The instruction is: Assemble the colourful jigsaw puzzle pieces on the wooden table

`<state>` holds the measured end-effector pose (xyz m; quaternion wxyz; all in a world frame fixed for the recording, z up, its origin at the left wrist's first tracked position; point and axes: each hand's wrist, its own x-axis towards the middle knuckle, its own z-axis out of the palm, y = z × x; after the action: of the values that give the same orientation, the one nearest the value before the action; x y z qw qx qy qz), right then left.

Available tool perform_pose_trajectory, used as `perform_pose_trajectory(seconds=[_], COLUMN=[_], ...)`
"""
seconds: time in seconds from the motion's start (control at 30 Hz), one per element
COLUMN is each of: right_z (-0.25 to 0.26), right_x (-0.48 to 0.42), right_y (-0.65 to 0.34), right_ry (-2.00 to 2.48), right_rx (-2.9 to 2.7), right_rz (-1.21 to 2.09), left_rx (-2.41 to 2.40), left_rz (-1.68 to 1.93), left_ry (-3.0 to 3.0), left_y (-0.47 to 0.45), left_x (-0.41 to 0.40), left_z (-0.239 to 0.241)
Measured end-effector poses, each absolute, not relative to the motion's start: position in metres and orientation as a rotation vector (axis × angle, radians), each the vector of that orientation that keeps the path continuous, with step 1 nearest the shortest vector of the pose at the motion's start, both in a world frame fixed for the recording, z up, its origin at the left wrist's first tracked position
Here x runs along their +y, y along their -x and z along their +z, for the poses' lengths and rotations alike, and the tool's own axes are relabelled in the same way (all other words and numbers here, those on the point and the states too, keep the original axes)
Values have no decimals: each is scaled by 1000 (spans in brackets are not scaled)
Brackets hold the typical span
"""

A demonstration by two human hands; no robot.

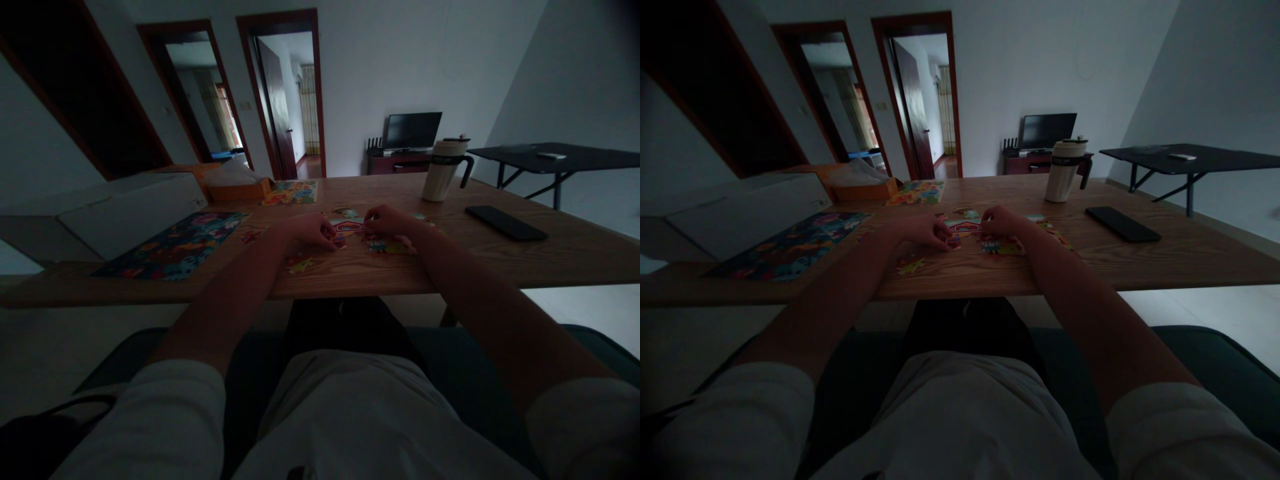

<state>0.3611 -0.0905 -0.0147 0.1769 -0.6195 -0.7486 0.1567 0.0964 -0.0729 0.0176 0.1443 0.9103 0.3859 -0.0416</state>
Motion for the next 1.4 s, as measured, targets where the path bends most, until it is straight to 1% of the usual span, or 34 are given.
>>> perform_pose_trajectory(seconds=[0.43, 0.63, 1.2, 1.3, 1.4], right_z=[-22, -19, -18, -17, -18], right_x=[-82, -85, -85, -86, -87], right_y=[-365, -363, -363, -363, -363], right_ry=[1776, 1764, 1757, 1757, 1761], right_rx=[-2116, -2114, -2116, -2132, -2111], right_rz=[459, 451, 462, 427, 459], left_rx=[1175, 1196, 1115, 1111, 1039], left_rz=[-54, -107, -36, -99, -177], left_ry=[-2683, -2721, -2634, -2636, -2666], left_y=[-106, -110, -107, -105, -100], left_x=[-84, -91, -85, -83, -79], left_z=[18, 24, 18, 21, 24])
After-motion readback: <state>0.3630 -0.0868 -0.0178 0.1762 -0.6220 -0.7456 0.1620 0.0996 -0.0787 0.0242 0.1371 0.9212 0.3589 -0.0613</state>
